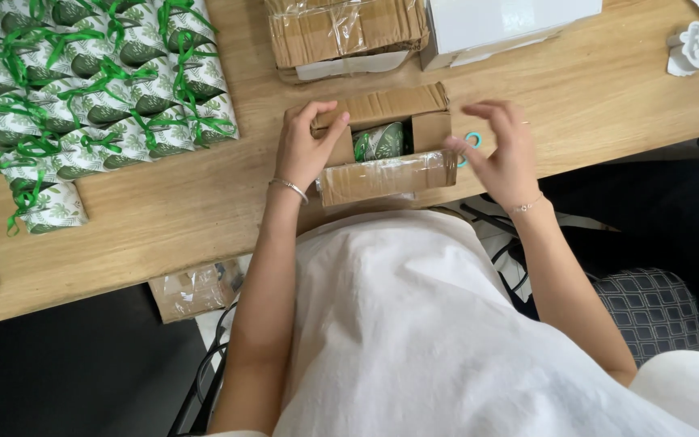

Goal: Packaging wrapped candles into cardboard boxes and organizing them.

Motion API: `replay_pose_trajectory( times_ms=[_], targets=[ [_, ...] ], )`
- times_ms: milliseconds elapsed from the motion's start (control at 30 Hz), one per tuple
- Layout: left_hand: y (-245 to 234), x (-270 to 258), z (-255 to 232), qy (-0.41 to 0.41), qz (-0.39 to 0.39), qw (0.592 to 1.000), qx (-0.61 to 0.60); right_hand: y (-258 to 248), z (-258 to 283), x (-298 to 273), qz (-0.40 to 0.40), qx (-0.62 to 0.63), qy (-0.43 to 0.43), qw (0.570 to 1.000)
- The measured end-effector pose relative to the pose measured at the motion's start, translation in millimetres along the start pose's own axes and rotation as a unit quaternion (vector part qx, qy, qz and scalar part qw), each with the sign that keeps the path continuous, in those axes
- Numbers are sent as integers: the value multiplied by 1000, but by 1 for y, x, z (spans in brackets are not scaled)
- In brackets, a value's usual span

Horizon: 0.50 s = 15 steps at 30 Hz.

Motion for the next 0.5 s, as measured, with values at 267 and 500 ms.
replay_pose_trajectory(
  times_ms=[267,500],
  targets=[
    [-33,-7,-34,-67,189,969,142,34,-13,-32,147,-229,-231,934],
    [-10,-25,-30,-95,202,969,107,36,-31,-69,89,-183,-393,897]
  ],
)
Point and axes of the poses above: each hand's wrist, its own x-axis towards the middle knuckle, its own y-axis out of the palm, z = x × y, the point moved 1 cm from there along x, towards the middle knuckle, and after that the axes turned 15 degrees about x, right-handed, at the moved point
